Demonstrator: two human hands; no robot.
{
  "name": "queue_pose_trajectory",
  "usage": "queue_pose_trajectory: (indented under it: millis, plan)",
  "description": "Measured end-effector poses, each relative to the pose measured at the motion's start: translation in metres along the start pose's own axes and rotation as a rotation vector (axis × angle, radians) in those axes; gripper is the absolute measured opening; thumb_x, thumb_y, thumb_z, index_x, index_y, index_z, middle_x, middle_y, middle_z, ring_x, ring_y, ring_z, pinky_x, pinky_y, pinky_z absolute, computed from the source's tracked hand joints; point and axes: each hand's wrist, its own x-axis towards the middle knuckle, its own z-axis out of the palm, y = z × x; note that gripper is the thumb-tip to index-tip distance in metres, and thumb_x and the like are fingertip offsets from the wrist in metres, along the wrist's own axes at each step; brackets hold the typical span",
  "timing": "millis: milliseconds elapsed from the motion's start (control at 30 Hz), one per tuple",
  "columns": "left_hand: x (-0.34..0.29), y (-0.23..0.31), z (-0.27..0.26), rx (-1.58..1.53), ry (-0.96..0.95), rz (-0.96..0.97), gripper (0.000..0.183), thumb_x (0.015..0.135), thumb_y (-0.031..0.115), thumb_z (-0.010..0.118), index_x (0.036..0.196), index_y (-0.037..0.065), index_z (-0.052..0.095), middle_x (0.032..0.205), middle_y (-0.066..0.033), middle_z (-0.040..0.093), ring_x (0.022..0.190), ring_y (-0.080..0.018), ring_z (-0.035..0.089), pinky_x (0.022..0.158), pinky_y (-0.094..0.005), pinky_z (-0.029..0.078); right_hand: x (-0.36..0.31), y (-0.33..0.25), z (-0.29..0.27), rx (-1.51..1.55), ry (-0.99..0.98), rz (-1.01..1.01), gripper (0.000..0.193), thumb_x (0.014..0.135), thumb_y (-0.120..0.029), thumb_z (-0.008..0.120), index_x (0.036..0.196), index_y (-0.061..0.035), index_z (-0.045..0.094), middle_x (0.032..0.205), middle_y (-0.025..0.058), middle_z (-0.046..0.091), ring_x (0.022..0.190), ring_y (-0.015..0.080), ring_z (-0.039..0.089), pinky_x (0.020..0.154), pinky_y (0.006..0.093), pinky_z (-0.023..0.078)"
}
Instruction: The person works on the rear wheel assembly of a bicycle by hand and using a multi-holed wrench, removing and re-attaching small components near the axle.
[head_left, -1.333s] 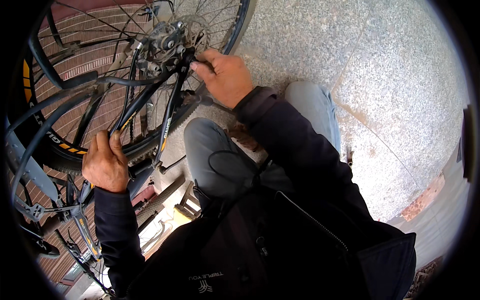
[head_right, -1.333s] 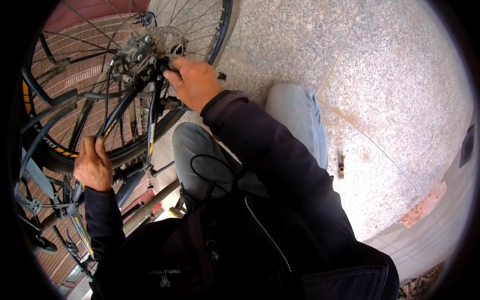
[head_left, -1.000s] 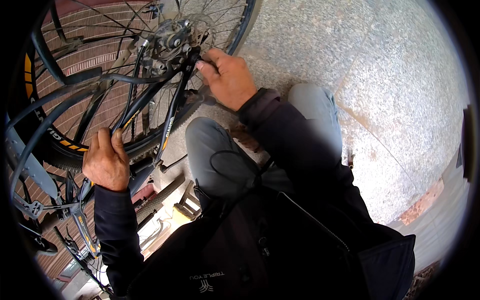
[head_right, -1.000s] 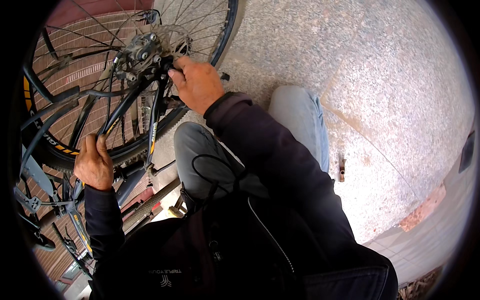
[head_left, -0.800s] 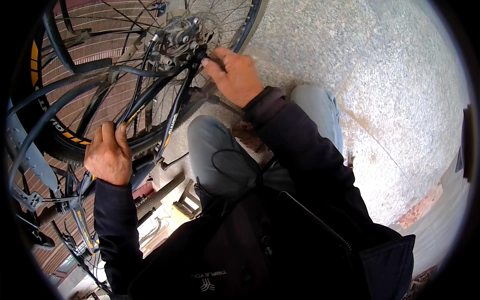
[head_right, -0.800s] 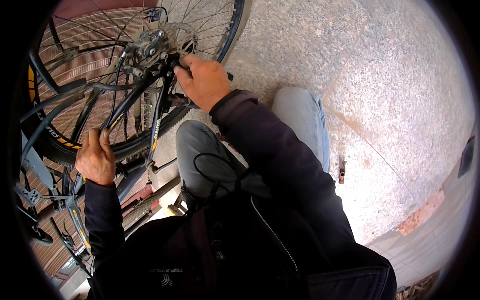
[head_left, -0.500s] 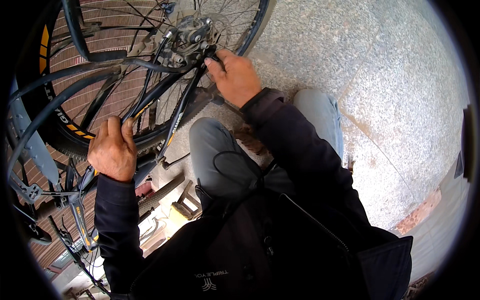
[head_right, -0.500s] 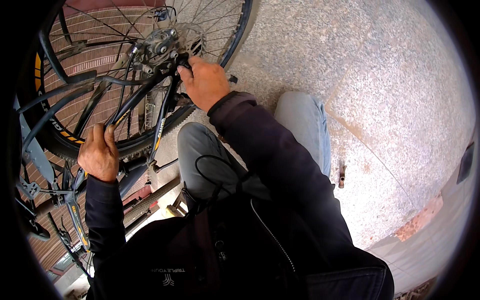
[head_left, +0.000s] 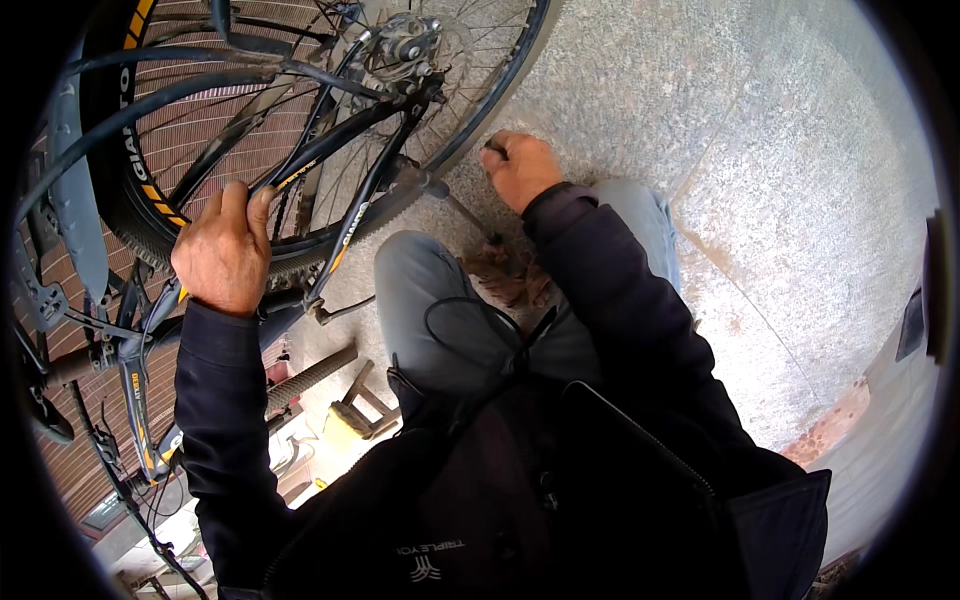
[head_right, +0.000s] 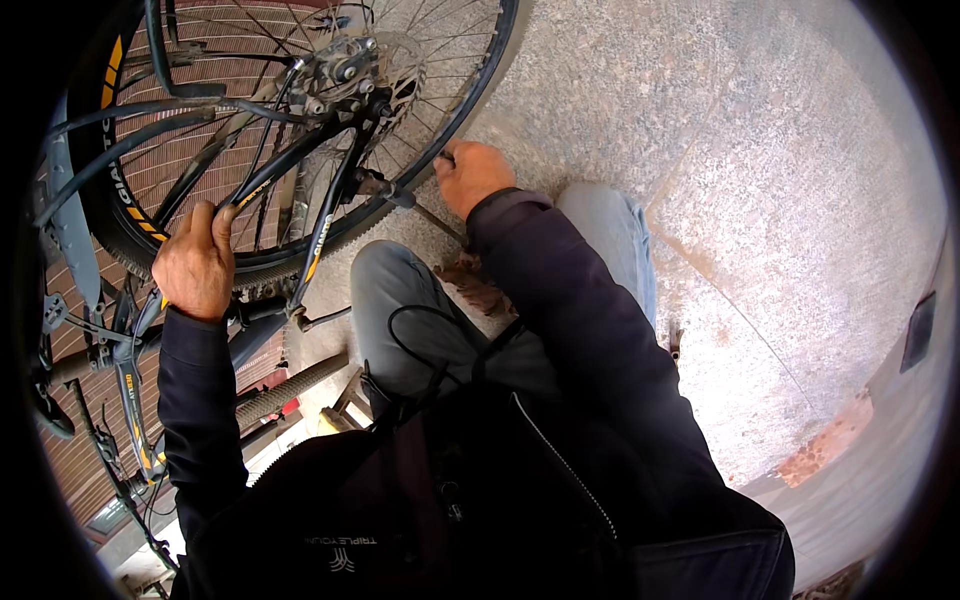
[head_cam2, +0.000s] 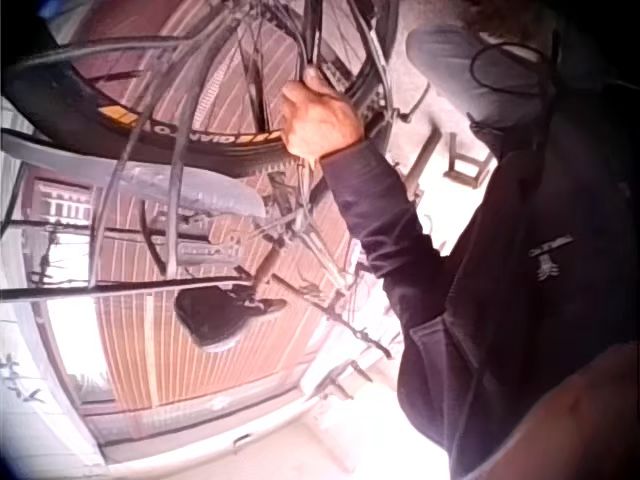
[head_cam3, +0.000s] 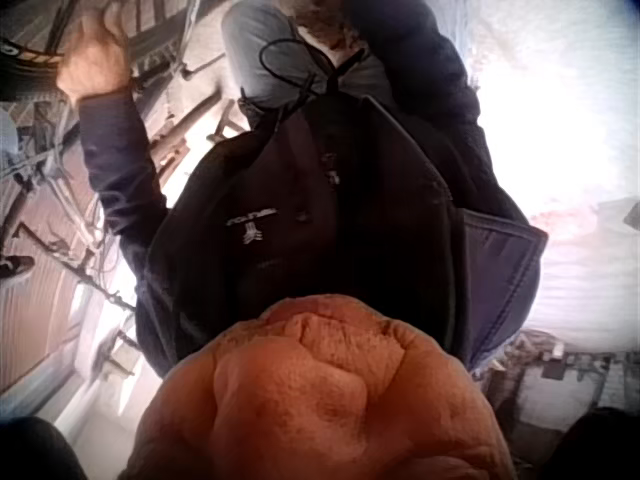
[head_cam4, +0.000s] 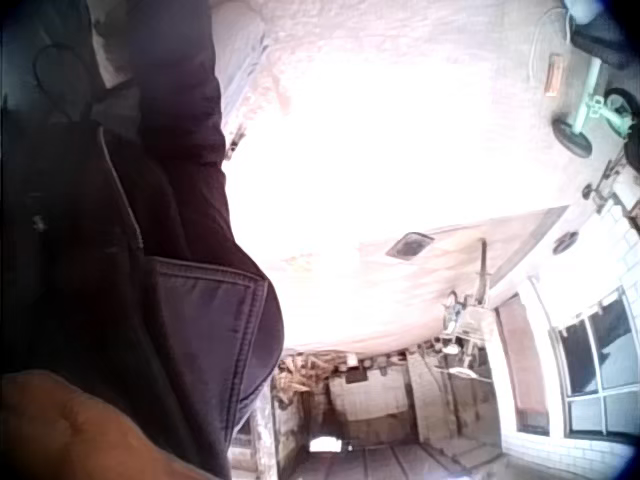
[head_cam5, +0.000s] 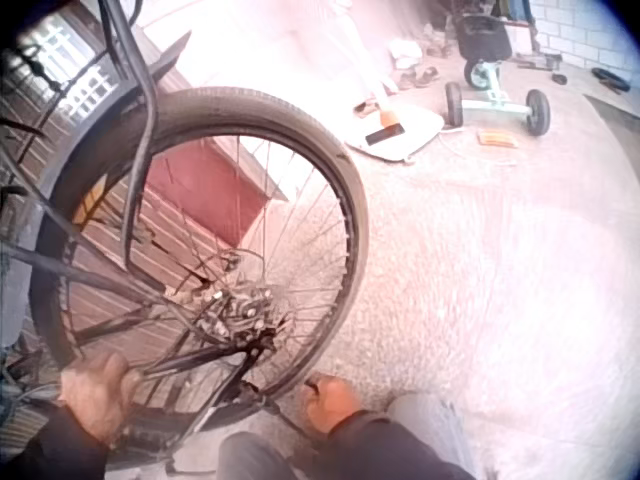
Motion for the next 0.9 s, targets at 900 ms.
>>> queue_pose_trajectory:
  millis: [900]
  plan:
    - [-0.014,-0.025,0.046,-0.114,0.316,-0.016,0.032,0.088,0.037,0.053,0.072,0.009,0.055,0.06,-0.0076,0.059,0.053,-0.0248,0.059,0.048,-0.0333,0.047,-0.202,0.253,-0.127,-0.806,-0.011,0.793,0.046,0.084,-0.038,0.05,0.11,0.0,0.053,0.11,0.0262,0.057,0.106,0.038,0.055,0.09,0.043,0.042]
